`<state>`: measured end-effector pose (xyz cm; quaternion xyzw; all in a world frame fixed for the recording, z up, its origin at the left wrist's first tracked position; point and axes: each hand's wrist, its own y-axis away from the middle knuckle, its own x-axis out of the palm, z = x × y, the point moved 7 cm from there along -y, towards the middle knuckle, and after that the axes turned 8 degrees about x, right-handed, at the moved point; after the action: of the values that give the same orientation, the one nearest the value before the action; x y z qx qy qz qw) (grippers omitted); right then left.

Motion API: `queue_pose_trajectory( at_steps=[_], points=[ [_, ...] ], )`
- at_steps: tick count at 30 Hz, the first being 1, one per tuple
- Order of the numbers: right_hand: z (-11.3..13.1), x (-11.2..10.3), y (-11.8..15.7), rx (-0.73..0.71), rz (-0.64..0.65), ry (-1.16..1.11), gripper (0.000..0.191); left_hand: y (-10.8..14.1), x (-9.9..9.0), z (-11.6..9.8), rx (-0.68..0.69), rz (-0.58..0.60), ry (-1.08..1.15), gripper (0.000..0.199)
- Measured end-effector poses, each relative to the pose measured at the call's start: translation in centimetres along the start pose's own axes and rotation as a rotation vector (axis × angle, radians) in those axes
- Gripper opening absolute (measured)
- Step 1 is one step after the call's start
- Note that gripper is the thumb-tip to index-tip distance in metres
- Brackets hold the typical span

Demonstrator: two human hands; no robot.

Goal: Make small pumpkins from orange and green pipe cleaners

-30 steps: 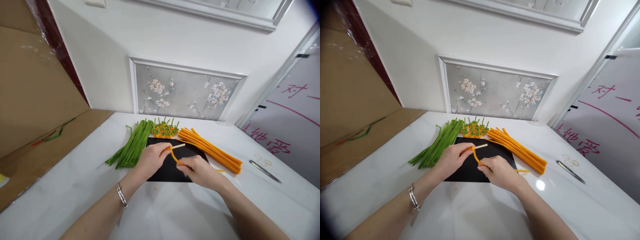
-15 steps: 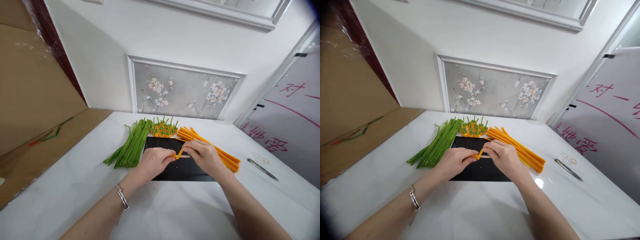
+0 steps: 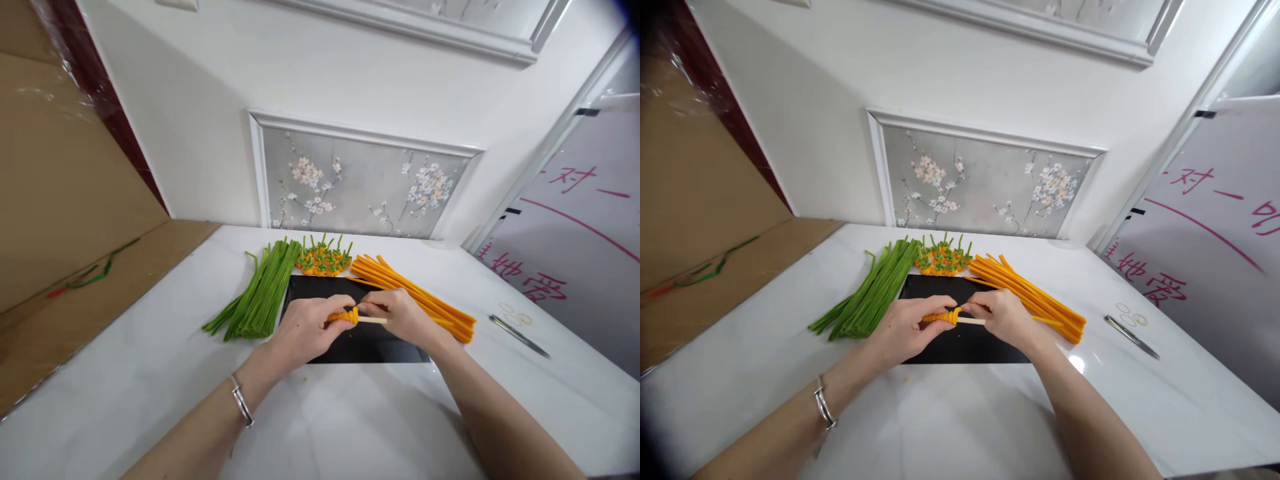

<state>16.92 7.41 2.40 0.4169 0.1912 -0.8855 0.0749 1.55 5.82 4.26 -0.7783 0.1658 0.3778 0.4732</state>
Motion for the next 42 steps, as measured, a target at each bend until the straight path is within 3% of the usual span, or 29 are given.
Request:
queue_pose_trajectory(
  at_steps=[3, 8, 18, 22, 26, 31, 34, 37, 42],
  points=[
    [0.2, 0.1, 0.4, -0.014, 0.01, 0.0, 0.037, 0.0, -0.2, 0.0, 0.029, -0.038, 0.012, 0.032],
    [1.0, 0.4, 1.0, -0.035, 0.06, 0.045, 0.029, -0.1, -0.4, -0.3, 0.083, -0.055, 0.008, 0.023],
    [4.0, 1.0, 2.7, -0.147, 0.175, 0.219, 0.036, 0.0, -0.6, 1.3, -0.098, -0.04, -0.081, 0.019],
    [5.0, 0.6, 3.1, -0.194, 0.139, 0.277, 0.033, 0.1, -0.3, 1.4, -0.101, -0.009, -0.133, 0.018],
    [5.4, -0.5, 2.9, -0.215, -0.002, 0.287, 0.024, 0.2, 0.1, 1.4, -0.071, 0.027, -0.166, 0.016],
    [4.9, -2.3, 2.0, -0.201, -0.225, 0.184, 0.022, -0.1, 0.4, 0.6, 0.032, 0.053, -0.166, 0.013],
    [4.0, -3.1, 1.3, -0.189, -0.294, 0.083, 0.019, -0.1, 0.3, 0.0, 0.086, 0.041, -0.15, 0.01],
    [2.8, -3.2, 0.6, -0.164, -0.283, -0.018, 0.015, -0.1, 0.0, -0.4, 0.123, -0.011, -0.148, 0.01],
    [1.1, -1.9, -0.3, -0.093, -0.136, -0.063, 0.017, -0.1, -0.6, -1.0, 0.174, -0.092, -0.115, 0.014]
  ],
)
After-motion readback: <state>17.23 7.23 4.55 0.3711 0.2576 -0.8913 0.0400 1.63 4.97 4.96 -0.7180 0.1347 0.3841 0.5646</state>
